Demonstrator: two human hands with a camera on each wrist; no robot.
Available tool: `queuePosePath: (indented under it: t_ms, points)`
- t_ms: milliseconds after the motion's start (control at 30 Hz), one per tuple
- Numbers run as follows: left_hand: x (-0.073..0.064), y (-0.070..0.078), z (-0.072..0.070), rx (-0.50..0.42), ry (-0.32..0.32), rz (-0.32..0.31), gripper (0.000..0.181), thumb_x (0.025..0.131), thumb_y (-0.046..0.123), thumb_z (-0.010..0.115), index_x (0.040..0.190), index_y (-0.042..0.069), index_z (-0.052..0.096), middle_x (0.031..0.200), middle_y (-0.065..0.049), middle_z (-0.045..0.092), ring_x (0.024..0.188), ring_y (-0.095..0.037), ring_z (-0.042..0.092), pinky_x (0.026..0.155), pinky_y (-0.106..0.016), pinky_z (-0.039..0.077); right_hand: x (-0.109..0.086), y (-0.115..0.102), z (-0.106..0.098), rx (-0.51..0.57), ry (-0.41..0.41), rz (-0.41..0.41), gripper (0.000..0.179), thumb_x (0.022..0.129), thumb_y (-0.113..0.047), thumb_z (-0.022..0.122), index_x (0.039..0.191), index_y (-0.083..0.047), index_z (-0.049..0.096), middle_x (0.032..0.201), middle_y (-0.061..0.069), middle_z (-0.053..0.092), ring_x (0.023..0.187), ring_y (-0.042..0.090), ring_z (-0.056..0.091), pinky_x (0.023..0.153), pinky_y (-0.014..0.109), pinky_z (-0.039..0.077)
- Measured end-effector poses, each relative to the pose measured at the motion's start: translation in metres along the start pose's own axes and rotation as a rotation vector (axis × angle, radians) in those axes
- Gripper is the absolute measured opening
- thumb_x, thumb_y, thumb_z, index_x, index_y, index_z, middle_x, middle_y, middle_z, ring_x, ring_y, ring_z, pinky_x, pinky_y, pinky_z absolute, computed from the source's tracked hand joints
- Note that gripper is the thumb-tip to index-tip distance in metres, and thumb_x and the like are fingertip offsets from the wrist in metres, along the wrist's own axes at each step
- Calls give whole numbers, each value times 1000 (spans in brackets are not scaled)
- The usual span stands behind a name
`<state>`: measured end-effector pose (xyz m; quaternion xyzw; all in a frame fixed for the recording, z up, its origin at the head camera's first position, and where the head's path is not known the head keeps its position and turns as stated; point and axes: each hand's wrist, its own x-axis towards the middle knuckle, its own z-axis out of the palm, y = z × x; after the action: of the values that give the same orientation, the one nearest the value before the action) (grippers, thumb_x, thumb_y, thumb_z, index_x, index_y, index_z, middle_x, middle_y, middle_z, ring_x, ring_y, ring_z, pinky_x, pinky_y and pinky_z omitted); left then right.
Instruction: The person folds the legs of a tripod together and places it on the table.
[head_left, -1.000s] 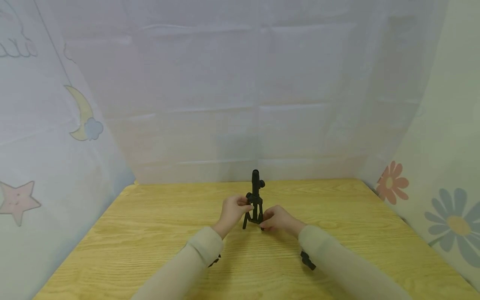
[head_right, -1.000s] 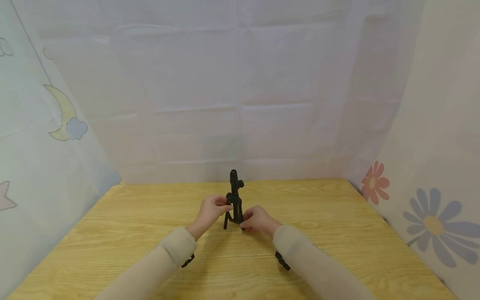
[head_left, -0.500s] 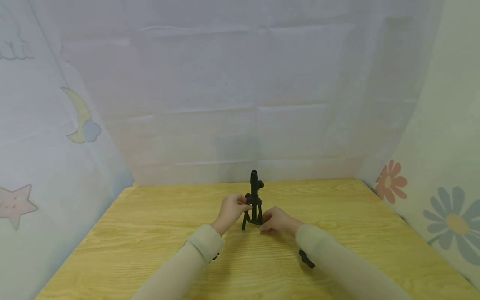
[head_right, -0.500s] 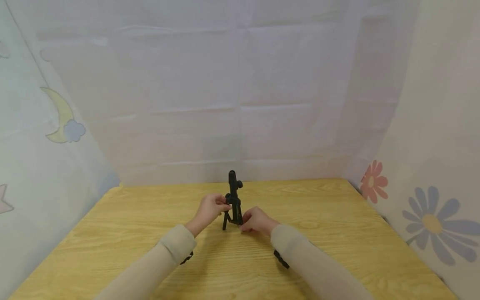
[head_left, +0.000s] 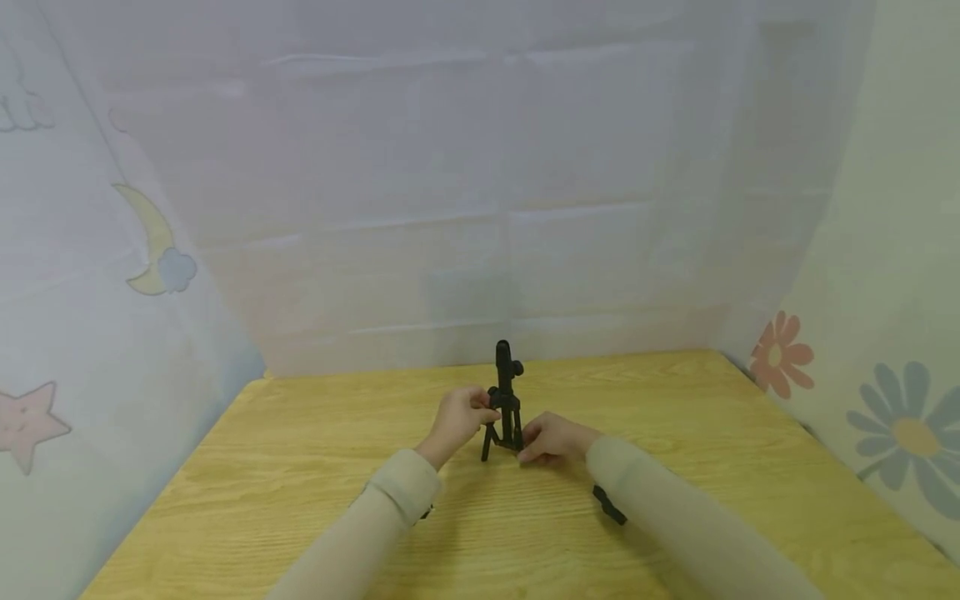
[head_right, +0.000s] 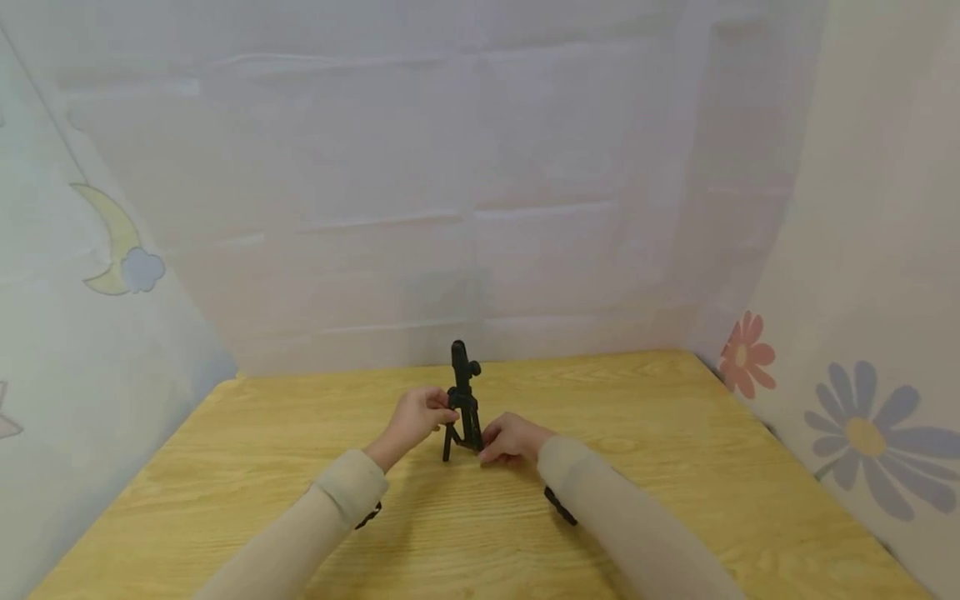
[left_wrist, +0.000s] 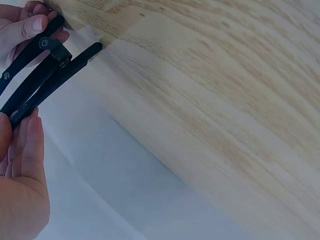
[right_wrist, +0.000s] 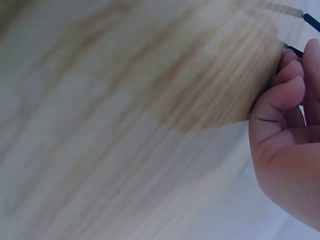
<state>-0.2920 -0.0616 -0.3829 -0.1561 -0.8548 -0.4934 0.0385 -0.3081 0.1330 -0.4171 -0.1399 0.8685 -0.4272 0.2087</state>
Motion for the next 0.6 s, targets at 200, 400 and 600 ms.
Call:
queuePosePath:
  t_ms: [200,400,600]
  points:
    - [1,0,0,44,16,-14,14,83,1,75,79,1,62,80,-8,68,70,-15,58,58,-27,47,5,2,-2,-50,-42,6,6,88,-9,73,91,-4,74,66,-4,57,52,9,45,47,20,37]
    - [4,-3,-1,43,10,-2,12,82,-1,75,80,0,63,81,-10,70,72,-17,62,59,-28,48,12,5,-4,36,-109,4,10,88,-5,71,95,0,75,66,-2,64,46,7,37,44,19,32]
    - [7,-7,-3,39,-6,-2,13,82,-3,75,83,0,62,81,-11,69,73,-19,64,59,-29,48,11,1,-1,77,-102,41,9,88,-4,71,94,1,74,63,2,64,41,5,37,42,18,33]
